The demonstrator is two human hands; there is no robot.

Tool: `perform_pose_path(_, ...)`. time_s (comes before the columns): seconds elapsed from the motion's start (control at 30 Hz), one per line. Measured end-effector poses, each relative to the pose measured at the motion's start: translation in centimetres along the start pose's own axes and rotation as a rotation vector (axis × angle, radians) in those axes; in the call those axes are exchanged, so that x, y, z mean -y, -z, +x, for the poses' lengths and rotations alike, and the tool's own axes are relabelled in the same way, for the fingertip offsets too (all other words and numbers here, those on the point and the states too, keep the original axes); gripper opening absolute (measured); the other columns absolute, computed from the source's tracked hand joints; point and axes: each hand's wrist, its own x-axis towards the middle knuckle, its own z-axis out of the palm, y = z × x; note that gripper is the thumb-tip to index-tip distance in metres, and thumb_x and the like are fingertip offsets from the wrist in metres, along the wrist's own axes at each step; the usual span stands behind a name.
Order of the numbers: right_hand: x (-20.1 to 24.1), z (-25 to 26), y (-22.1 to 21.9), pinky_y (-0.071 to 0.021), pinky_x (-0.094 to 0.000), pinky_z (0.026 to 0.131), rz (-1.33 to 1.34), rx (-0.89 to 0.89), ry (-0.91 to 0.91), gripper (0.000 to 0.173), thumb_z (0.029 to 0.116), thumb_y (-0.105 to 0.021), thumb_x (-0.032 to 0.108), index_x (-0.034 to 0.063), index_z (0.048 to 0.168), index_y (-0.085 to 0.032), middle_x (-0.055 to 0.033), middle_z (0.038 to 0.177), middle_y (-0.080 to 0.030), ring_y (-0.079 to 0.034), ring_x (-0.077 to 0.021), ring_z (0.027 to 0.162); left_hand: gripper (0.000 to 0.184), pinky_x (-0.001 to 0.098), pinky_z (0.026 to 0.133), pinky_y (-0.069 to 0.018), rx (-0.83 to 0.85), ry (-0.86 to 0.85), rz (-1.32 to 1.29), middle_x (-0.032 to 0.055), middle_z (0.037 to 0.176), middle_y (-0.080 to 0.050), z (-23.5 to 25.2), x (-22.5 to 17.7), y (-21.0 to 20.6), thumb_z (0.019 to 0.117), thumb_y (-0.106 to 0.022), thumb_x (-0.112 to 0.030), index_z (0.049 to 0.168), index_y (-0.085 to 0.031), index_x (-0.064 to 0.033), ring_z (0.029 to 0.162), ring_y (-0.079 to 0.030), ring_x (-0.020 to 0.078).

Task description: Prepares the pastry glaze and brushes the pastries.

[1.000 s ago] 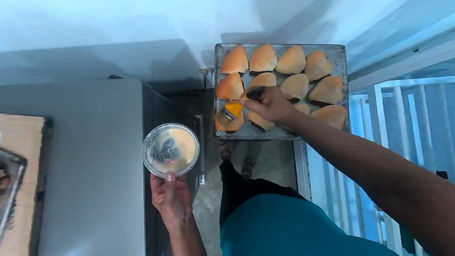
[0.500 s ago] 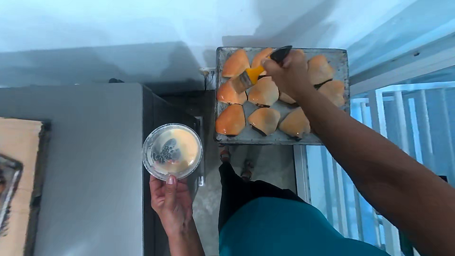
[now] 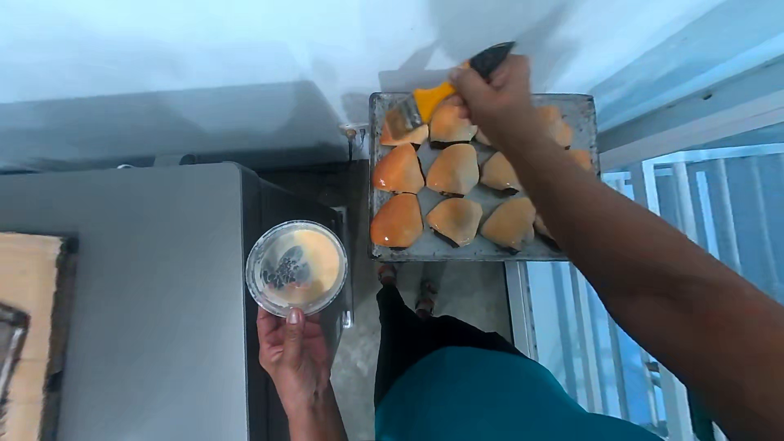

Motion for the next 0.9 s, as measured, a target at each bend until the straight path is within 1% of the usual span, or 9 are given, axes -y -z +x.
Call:
perform_pose_path(0.07, -1.5, 1.7, -1.5, -0.0532, -0.0271, 0.061, -0.022, -0.02, -0.071, 0.024, 0.0999, -0.06, 0.025, 0.0037, 0.09, -0.064, 0.0022, 0.073, -0.062, -0.059, -0.0047, 0.06, 0.05, 0.0425, 0.091, -0.0618, 0.006, 0.001, -0.012, 0.0098, 0.116, -0.07, 0.2, -0.1, -0.6, 0.0918, -0.07, -0.009, 0.135, -0.045, -0.0036, 0.104, -0.072, 0.0234)
perform_pose_path(0.17, -3.0, 3.0, 0.1, -0.0547, -0.0362, 0.073, -0.136, -0.132, -0.139, 0.034, 0.0997, -0.059, 0.03, -0.0032, 0.101, -0.066, -0.0074, 0.083, -0.065, -0.063, -0.013, 0.073, 0.052, 0.0427, 0.091, -0.0619, 0.009, -0.002, -0.016, 0.0097, 0.117, -0.07, 0.7, -0.4, -0.7, 0.0917, -0.07, -0.009, 0.136, -0.044, -0.0032, 0.105, -0.072, 0.0238)
perform_pose_path(0.33, -0.9, 2.2, -0.4, -0.0518, -0.0245, 0.062, -0.096, -0.184, -0.047, 0.023, 0.0992, -0.061, 0.026, 0.0072, 0.087, -0.061, 0.0054, 0.071, -0.059, -0.058, -0.0019, 0.061, 0.047, 0.0432, 0.092, -0.0614, -0.005, 0.011, -0.015, 0.0099, 0.116, -0.07, 1.1, -0.2, -0.3, 0.0934, -0.064, -0.005, 0.136, -0.043, -0.0026, 0.105, -0.072, 0.0241)
perform_pose_path(0.43, -1.8, 1.0, 0.1, -0.0527, -0.0313, 0.069, -0.165, -0.177, -0.028, 0.031, 0.1001, -0.059, 0.027, -0.0027, 0.096, -0.065, -0.0047, 0.079, -0.063, -0.06, -0.0087, 0.069, 0.052, 0.044, 0.092, -0.0613, 0.014, 0.011, -0.052, 0.0107, 0.117, -0.069, 1.0, -0.4, -0.2, 0.0917, -0.07, -0.007, 0.136, -0.044, -0.003, 0.106, -0.071, 0.0245)
perform_pose_path(0.53, 0.3, -1.5, 0.0, -0.0525, -0.0249, 0.062, -0.103, -0.174, -0.027, 0.023, 0.1001, -0.057, 0.024, 0.0039, 0.091, -0.062, 0.0039, 0.074, -0.06, -0.058, -0.0023, 0.062, 0.051, 0.0441, 0.091, -0.0616, -0.003, 0.021, -0.015, 0.0091, 0.115, -0.07, 0.9, -0.1, 0.1, 0.0907, -0.07, -0.008, 0.135, -0.046, -0.0034, 0.104, -0.072, 0.0238)
perform_pose_path(0.63, 1.6, -4.7, -3.0, -0.0532, -0.03, 0.063, -0.023, 0.017, -0.069, 0.026, 0.101, -0.06, 0.023, -0.0012, 0.093, -0.063, -0.0017, 0.073, -0.06, -0.058, -0.007, 0.063, 0.049, 0.0443, 0.092, -0.0611, 0.017, 0.025, -0.011, 0.0091, 0.116, -0.07, 0.8, 0.1, -0.2, 0.0919, -0.067, -0.007, 0.135, -0.045, -0.0034, 0.104, -0.072, 0.0238)
perform_pose_path(0.7, 0.5, -5.8, -4.0, -0.0498, -0.0298, 0.06, -0.068, 0.111, -0.072, 0.027, 0.1001, -0.061, 0.026, 0.0027, 0.087, -0.064, -0.0006, 0.07, -0.059, -0.056, -0.0066, 0.06, 0.051, 0.0449, 0.092, -0.0613, 0.03, 0.019, -0.03, 0.0104, 0.116, -0.07, 0.6, -0.2, -0.5, 0.0915, -0.069, -0.008, 0.136, -0.045, -0.0026, 0.105, -0.072, 0.0245)
perform_pose_path(0.83, -0.6, -6.1, 0.5, -0.0512, -0.0356, 0.063, -0.233, 0.086, -0.062, 0.034, 0.1, -0.061, 0.031, -0.0016, 0.092, -0.065, -0.0054, 0.073, -0.06, -0.057, -0.011, 0.063, 0.054, 0.0455, 0.093, -0.0609, 0.035, 0.011, -0.059, 0.011, 0.117, -0.07, -0.1, -0.4, 0.1, 0.0902, -0.073, -0.011, 0.135, -0.045, -0.0031, 0.106, -0.071, 0.0255)
perform_pose_path(0.9, -0.5, -6.3, 2.3, -0.0477, -0.0308, 0.061, -0.278, -0.013, -0.008, 0.034, 0.0997, -0.061, 0.031, -0.001, 0.089, -0.062, -0.0016, 0.07, -0.056, -0.052, -0.0065, 0.061, 0.053, 0.0453, 0.092, -0.0609, 0.013, 0.006, -0.057, 0.011, 0.116, -0.07, -0.5, -0.3, 0.7, 0.0903, -0.072, -0.01, 0.135, -0.045, -0.0027, 0.106, -0.071, 0.0253)
